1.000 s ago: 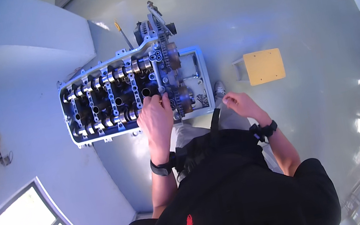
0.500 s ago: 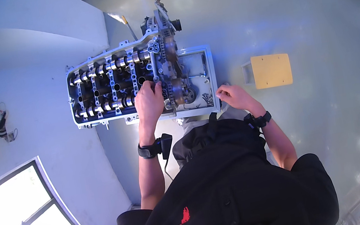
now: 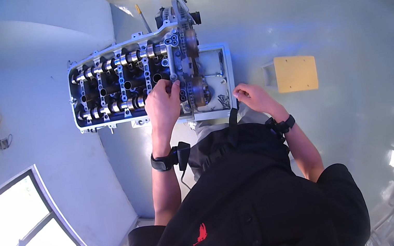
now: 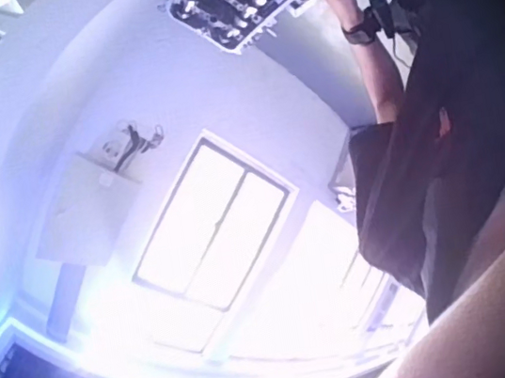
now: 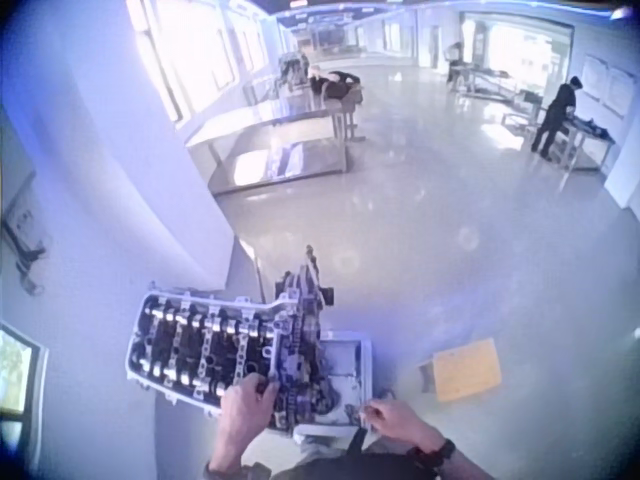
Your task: The person uses a ratchet wrench to tighten bolts on a disassembled engine block mounted on a stand. They walk to a nearby table to select a socket, return to the engine, and continue tightening bolts in different locations.
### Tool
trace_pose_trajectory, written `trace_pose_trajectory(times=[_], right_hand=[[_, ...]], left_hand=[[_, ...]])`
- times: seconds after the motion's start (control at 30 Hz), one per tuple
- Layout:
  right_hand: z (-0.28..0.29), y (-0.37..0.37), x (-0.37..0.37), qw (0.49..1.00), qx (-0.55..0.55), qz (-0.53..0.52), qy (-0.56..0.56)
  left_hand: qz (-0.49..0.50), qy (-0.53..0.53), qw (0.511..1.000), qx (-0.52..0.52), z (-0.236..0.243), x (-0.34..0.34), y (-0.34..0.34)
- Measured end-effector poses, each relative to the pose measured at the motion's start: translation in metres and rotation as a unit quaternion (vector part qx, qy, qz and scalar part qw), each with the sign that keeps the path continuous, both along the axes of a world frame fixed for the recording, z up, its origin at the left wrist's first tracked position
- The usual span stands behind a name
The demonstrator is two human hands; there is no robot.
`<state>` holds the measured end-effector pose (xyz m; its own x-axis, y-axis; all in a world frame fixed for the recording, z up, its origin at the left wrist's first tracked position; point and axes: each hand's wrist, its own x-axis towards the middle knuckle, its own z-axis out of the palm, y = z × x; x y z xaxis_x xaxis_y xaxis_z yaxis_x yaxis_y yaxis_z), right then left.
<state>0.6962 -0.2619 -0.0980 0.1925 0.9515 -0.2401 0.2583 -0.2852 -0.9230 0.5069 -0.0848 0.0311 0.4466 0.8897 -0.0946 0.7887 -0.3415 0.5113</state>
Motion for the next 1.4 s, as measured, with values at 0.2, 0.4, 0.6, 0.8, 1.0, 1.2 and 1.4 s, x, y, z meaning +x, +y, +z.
trace_pose_trajectory(times=[0.2, 0.4, 0.6, 0.8, 1.0, 1.2, 1.4], right_hand=[[0.009, 0.011, 0.004, 0.999, 0.013, -0.019, 0.032], [0.013, 0.013, 0.009, 1.0, -0.005, -0.014, 0.013], [0.011, 0.014, 0.014, 0.998, -0.006, -0.049, 0.027], [0.062, 0.044, -0.001, 0.994, 0.075, -0.059, 0.045], [0.099, 0.097, -0.022, 0.983, 0.162, -0.072, 0.052], [0.074, 0.091, -0.021, 0.973, 0.151, -0.09, 0.151], [0.019, 0.062, 0.008, 0.962, 0.068, -0.131, 0.229]], left_hand=[[-0.003, -0.039, 0.999, 0.013, 0.0, 0.004, 0.005], [-0.014, -0.059, 0.997, 0.055, 0.003, 0.0, -0.003], [-0.031, -0.062, 0.997, -0.015, 0.008, -0.003, 0.009], [-0.048, -0.05, 0.998, 0.01, 0.006, -0.003, 0.006], [-0.056, -0.002, 0.998, 0.001, 0.012, -0.001, 0.008], [-0.017, 0.076, 0.996, 0.048, 0.02, 0.008, 0.001], [0.012, 0.159, 0.987, 0.032, 0.023, 0.023, 0.003]])
